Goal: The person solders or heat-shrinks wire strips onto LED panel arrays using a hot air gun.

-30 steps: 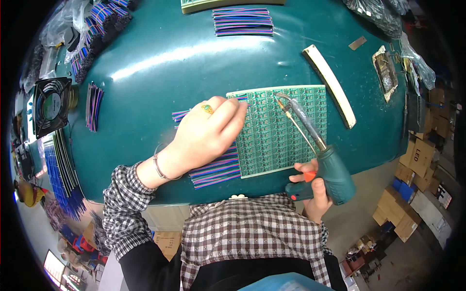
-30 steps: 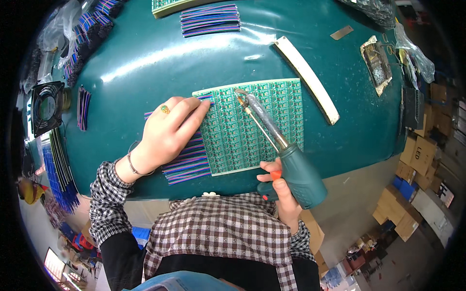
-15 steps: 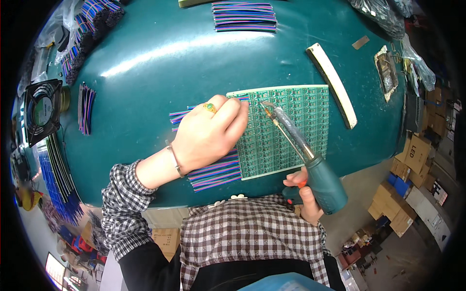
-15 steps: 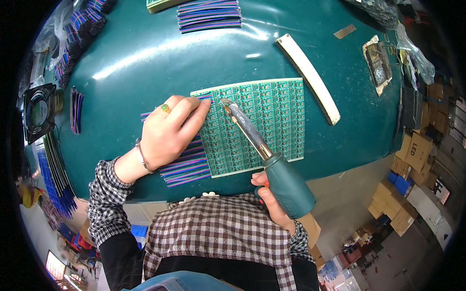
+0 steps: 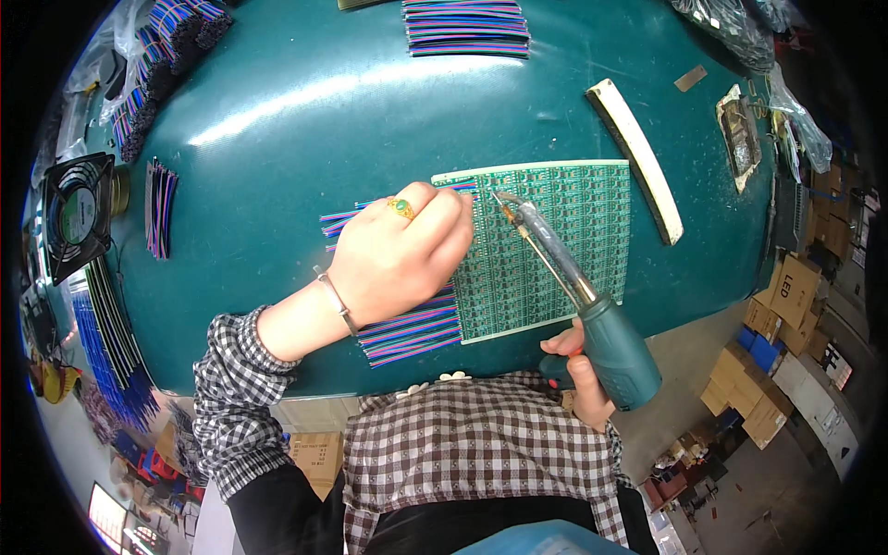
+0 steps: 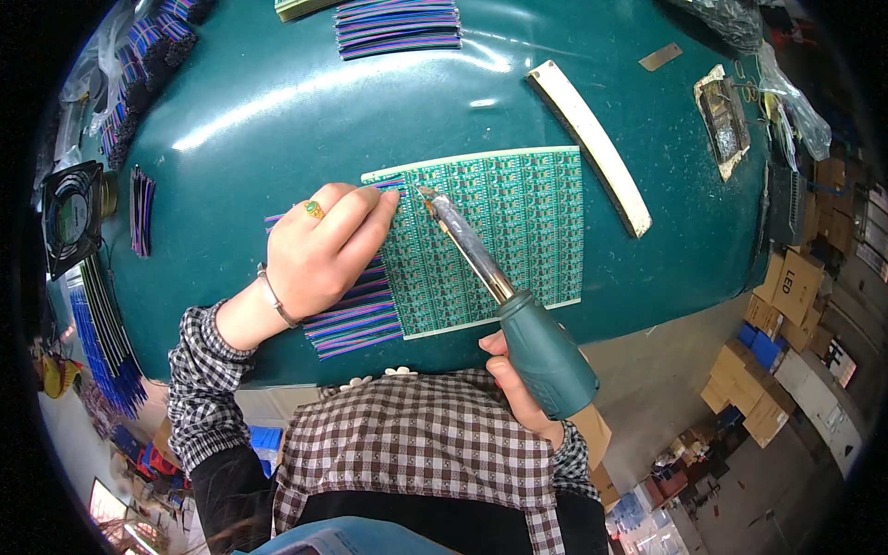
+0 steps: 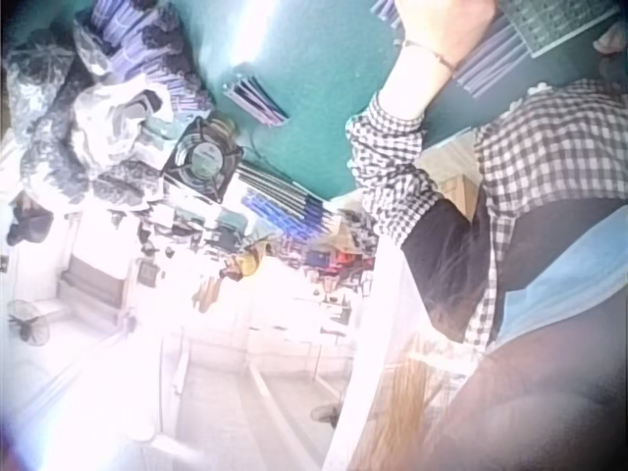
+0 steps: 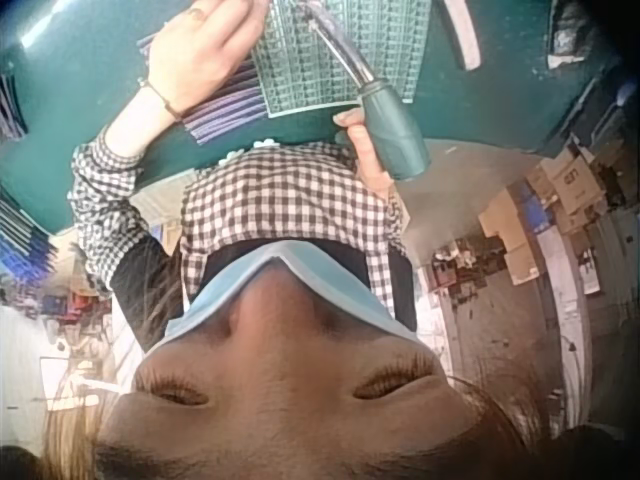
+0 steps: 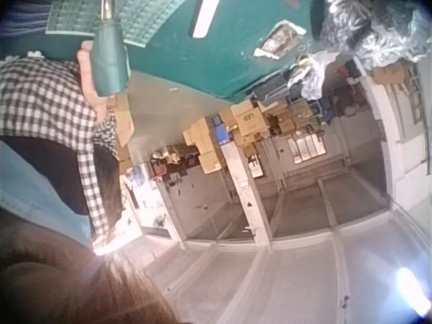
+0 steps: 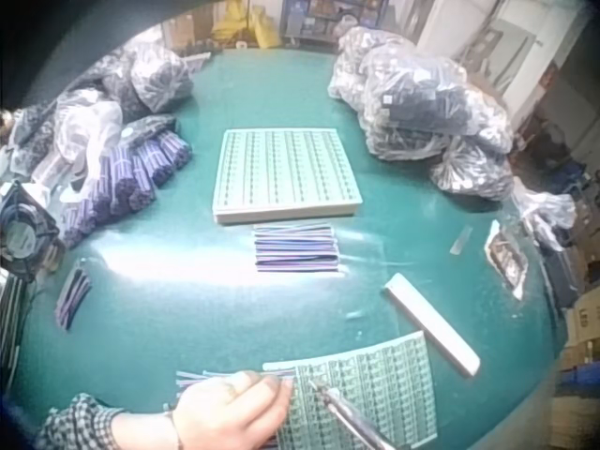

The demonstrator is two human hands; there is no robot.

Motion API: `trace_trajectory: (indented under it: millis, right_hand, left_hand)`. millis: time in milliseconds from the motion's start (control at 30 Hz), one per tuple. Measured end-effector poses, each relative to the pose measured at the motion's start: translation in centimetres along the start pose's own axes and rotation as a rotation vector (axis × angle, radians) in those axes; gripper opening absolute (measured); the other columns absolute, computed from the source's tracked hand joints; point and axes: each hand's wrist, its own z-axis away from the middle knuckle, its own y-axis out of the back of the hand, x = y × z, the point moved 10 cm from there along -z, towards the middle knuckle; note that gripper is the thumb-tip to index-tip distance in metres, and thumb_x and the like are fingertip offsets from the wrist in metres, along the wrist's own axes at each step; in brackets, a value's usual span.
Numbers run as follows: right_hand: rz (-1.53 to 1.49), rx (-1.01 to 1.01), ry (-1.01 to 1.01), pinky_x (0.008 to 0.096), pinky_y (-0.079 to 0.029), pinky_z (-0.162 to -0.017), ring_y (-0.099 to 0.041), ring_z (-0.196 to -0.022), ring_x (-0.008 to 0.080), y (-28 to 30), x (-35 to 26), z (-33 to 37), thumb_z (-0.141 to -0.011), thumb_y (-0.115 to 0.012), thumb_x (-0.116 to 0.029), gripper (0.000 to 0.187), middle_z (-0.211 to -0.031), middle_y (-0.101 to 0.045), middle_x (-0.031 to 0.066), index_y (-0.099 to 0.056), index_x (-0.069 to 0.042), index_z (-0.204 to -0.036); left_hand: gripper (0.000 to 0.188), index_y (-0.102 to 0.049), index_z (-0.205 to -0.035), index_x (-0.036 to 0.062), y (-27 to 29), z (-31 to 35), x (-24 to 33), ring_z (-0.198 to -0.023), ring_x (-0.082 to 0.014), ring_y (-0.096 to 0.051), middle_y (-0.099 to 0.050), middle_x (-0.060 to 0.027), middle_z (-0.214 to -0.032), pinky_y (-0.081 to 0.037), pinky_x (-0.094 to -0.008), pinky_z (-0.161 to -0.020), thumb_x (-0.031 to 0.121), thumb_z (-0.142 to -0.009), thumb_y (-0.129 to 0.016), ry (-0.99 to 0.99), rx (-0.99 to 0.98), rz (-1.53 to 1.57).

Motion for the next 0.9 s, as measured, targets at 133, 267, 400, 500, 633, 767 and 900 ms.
trace_trajectory:
  millis: [133, 267, 400, 500, 633, 767, 900]
  right_hand:
    - [-0.007, 0.016, 0.019, 0.0427, -0.057, -0.082, -0.062, -0.088, 0.0236, 0.09, 0.10, 0.01, -0.093, -0.064, -0.019, 0.050, -0.093, -0.059, 0.0122, -0.045, 0.011, -0.128]
    - [-0.013, 0.017, -0.003, 0.0423, -0.057, -0.082, -0.062, -0.089, 0.0231, -0.15, -0.03, -0.12, -0.093, -0.063, -0.016, 0.048, -0.092, -0.059, 0.0120, -0.045, 0.011, -0.127]
    - [0.003, 0.019, -0.020, 0.0418, -0.057, -0.083, -0.063, -0.089, 0.0230, -0.24, 0.09, -0.22, -0.093, -0.062, -0.014, 0.046, -0.091, -0.060, 0.0120, -0.046, 0.012, -0.127]
    - [0.033, 0.022, -0.038, 0.0415, -0.057, -0.083, -0.063, -0.090, 0.0233, -0.10, 0.41, -0.14, -0.093, -0.063, -0.015, 0.046, -0.092, -0.061, 0.0122, -0.046, 0.012, -0.127]
    - [0.026, 0.035, -0.046, 0.0413, -0.057, -0.083, -0.063, -0.089, 0.0233, -0.32, 0.38, -0.33, -0.092, -0.064, -0.014, 0.047, -0.092, -0.062, 0.0124, -0.046, 0.013, -0.127]
    - [-0.009, 0.102, -0.057, 0.0356, -0.057, -0.078, -0.066, -0.085, 0.0204, -0.10, 0.65, -0.43, -0.084, -0.071, -0.006, 0.041, -0.089, -0.066, 0.0115, -0.053, 0.009, -0.119]
    - [-0.059, 0.168, -0.045, 0.0302, -0.057, -0.073, -0.069, -0.082, 0.0171, 0.38, 0.83, -0.35, -0.078, -0.077, 0.002, 0.039, -0.087, -0.071, 0.0106, -0.058, 0.005, -0.111]
  left_hand:
    - [0.033, -0.068, -0.102, -0.0009, -0.04, -0.06, 0.06, -0.082, -0.0189, -0.063, -0.062, -0.0066, -0.096, -0.053, -0.0286, -0.066, 0.007, -0.070, -0.065, -0.006, 0.014, -0.003]
    - [0.032, -0.067, -0.101, -0.0009, -0.08, -0.08, 0.06, -0.081, -0.0187, -0.063, -0.062, -0.0065, -0.095, -0.053, -0.0284, -0.065, 0.006, -0.069, -0.065, 0.002, 0.019, -0.011]
    - [0.032, -0.067, -0.100, -0.0009, -0.30, -0.20, 0.03, -0.080, -0.0184, -0.063, -0.061, -0.0063, -0.094, -0.053, -0.0280, -0.064, 0.006, -0.069, -0.066, -0.013, 0.018, -0.017]
    - [0.023, -0.064, -0.092, 0.0036, 0.49, -0.13, 0.32, -0.077, -0.0139, -0.055, -0.051, -0.0025, -0.086, -0.047, -0.0242, -0.055, 0.013, -0.071, -0.062, -0.059, 0.128, -0.074]
    - [0.031, -0.067, -0.100, -0.0010, 0.01, -0.34, 0.18, -0.079, -0.0177, -0.062, -0.060, -0.0064, -0.094, -0.052, -0.0275, -0.063, 0.005, -0.069, -0.066, -0.010, 0.003, -0.008]
    - [0.032, -0.067, -0.100, -0.0010, 0.07, -0.36, 0.23, -0.079, -0.0176, -0.062, -0.060, -0.0062, -0.093, -0.052, -0.0272, -0.063, 0.005, -0.069, -0.066, -0.014, 0.013, -0.019]
    - [0.032, -0.067, -0.100, -0.0008, 0.03, -0.36, 0.20, -0.079, -0.0173, -0.062, -0.060, -0.0060, -0.093, -0.052, -0.0270, -0.063, 0.005, -0.069, -0.066, -0.013, 0.003, -0.018]
